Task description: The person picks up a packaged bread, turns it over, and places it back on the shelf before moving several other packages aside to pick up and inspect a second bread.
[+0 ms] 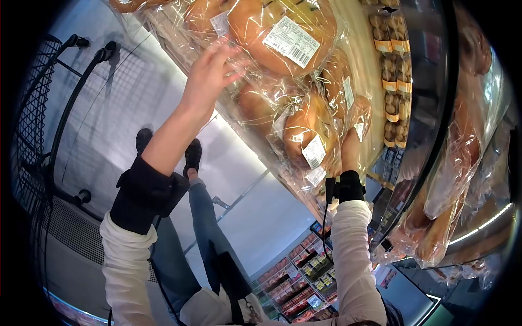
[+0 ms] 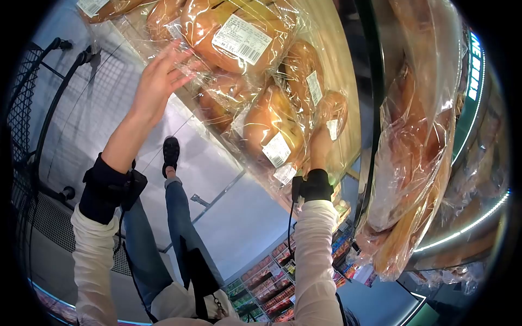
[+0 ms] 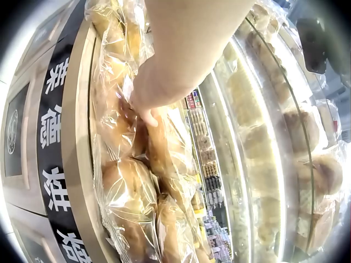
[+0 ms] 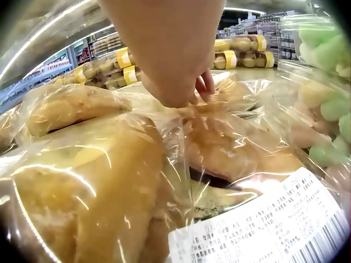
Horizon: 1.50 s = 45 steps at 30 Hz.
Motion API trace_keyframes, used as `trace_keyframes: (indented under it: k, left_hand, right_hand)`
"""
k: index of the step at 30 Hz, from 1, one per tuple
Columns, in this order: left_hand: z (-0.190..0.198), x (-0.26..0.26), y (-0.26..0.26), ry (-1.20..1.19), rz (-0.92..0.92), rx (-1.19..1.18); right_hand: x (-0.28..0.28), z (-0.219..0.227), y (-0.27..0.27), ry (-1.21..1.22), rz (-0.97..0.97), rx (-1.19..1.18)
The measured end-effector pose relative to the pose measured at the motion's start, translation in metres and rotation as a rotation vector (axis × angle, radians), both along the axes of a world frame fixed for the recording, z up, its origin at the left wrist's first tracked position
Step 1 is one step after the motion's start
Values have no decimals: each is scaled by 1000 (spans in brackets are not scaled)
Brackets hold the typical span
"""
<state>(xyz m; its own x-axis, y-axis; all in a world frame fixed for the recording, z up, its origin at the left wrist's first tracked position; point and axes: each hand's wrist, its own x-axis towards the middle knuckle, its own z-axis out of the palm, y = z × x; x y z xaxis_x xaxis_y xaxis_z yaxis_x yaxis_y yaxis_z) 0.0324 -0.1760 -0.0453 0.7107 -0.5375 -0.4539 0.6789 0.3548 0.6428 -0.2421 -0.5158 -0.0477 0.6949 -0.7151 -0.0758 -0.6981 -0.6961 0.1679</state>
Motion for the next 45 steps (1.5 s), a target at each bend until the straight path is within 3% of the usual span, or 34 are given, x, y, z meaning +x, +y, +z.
trace_keyframes:
  k: [3, 7, 10, 15, 22, 25, 28, 29, 32, 36, 39, 42, 43, 44, 45]
  left_hand:
    - [-2, 0, 0, -12, 36, -33]
    - [-1, 1, 0, 4, 30, -26]
    - [0, 1, 0, 6, 21, -22]
    - [-1, 2, -1, 17, 26, -23]
    - [-2, 7, -7, 77, 34, -48]
    - [-12, 9, -15, 160, 82, -83]
    - [2, 8, -19, 185, 115, -107]
    - [7, 10, -19, 143, 75, -126]
    - [29, 7, -14, 62, 68, -196]
    - [74, 2, -4, 87, 28, -261]
    - [92, -1, 19, 52, -49, -216]
    - [106, -6, 50, 79, -98, -195]
    - [111, -8, 61, 102, -112, -189]
    - [115, -9, 72, 128, -127, -182]
    - [116, -11, 82, 157, -148, -196]
  right_hand:
    - [-14, 13, -3, 25, -125, -70]
    - [-18, 49, 25, -70, -59, -112]
    - [-22, 61, 50, 10, 42, -93]
    - [-34, 35, 65, 100, 21, -22]
    - [-29, 46, 67, 76, -10, 67]
    - [-19, 61, 87, -198, -82, 95]
    - [7, 88, 123, -456, -201, 276]
    - [19, 94, 140, -544, -130, 313]
    - [48, 96, 180, -841, -242, 736]
    - [92, 89, 208, -1094, -858, 2000]
    - [131, 88, 233, -1303, -1125, 2370]
    - [148, 54, 239, -1502, -935, 2417]
    - [167, 55, 246, -1579, -746, 2479]
    - [181, 57, 254, -1581, -737, 2342]
    - [185, 46, 258, -1640, -642, 2506]
